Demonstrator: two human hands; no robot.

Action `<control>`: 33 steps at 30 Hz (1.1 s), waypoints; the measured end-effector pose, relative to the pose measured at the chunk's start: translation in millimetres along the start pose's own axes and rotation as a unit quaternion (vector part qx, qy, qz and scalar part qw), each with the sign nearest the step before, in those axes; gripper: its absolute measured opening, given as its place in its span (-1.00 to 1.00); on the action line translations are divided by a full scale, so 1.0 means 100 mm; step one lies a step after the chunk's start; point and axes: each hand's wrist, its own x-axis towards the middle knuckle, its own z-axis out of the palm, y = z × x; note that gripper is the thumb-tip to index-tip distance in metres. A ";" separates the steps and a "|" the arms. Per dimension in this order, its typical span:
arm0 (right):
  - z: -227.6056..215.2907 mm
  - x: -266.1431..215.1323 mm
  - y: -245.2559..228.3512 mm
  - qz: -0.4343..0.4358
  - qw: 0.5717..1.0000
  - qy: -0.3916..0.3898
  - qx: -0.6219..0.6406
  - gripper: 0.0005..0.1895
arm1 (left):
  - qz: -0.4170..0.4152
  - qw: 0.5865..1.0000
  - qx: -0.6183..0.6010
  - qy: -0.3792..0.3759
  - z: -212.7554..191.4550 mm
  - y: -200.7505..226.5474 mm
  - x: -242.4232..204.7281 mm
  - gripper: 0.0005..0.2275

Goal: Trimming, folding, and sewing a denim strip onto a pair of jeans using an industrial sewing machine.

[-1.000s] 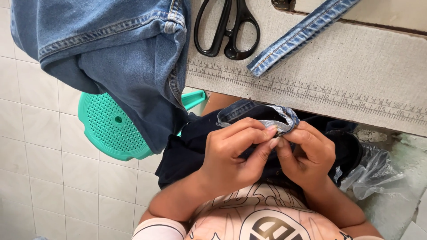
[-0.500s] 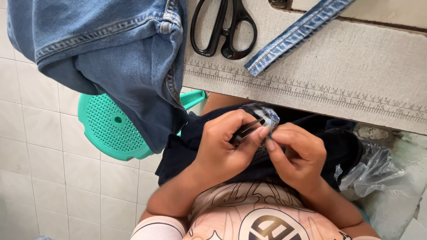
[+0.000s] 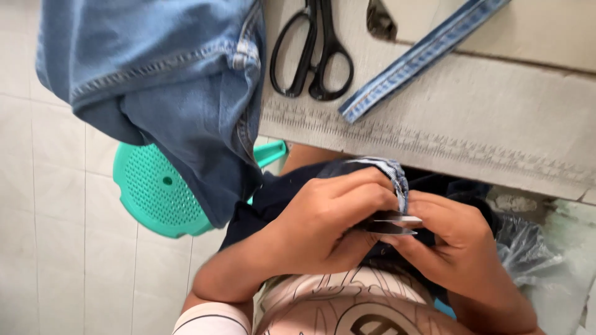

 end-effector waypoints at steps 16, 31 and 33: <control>-0.35 0.24 0.39 0.012 0.957 0.173 0.234 -0.85 | -0.034 0.993 0.105 -0.031 0.07 -0.14 0.94 -0.82; -0.23 0.48 0.61 -0.110 0.907 0.295 0.279 -0.79 | 0.020 0.999 -0.047 0.003 0.11 -0.35 1.22 -0.81; -0.26 0.51 0.64 -0.136 0.898 0.315 0.277 -0.78 | 0.034 0.999 -0.012 -0.017 0.10 -0.32 1.24 -0.92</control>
